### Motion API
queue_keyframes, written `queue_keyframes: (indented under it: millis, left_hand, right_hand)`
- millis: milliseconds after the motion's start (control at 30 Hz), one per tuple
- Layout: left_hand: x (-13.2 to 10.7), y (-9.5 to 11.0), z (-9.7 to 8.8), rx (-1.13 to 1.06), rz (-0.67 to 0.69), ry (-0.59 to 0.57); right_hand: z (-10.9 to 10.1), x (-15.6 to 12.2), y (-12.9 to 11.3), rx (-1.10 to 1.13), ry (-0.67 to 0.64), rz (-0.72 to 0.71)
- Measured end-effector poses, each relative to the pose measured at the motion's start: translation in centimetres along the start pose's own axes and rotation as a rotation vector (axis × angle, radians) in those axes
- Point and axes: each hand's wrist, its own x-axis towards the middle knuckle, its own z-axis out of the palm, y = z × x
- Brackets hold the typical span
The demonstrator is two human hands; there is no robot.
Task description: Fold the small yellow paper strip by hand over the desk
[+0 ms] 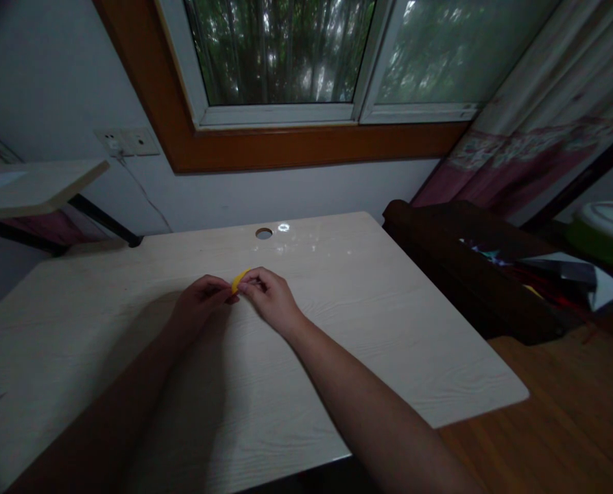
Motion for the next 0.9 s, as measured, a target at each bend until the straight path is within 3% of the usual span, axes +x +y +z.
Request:
queue_keyframes:
  millis: [200, 900]
  left_hand:
    - [0.15, -0.13, -0.25, -0.049, -0.065, -0.039]
    - [0.18, -0.78, 0.04, 0.011, -0.014, -0.062]
  right_hand:
    - [-0.02, -0.03, -0.07, 0.001, 0.007, -0.011]
    - [0.03, 0.13, 0.28, -0.119, 0.023, -0.044]
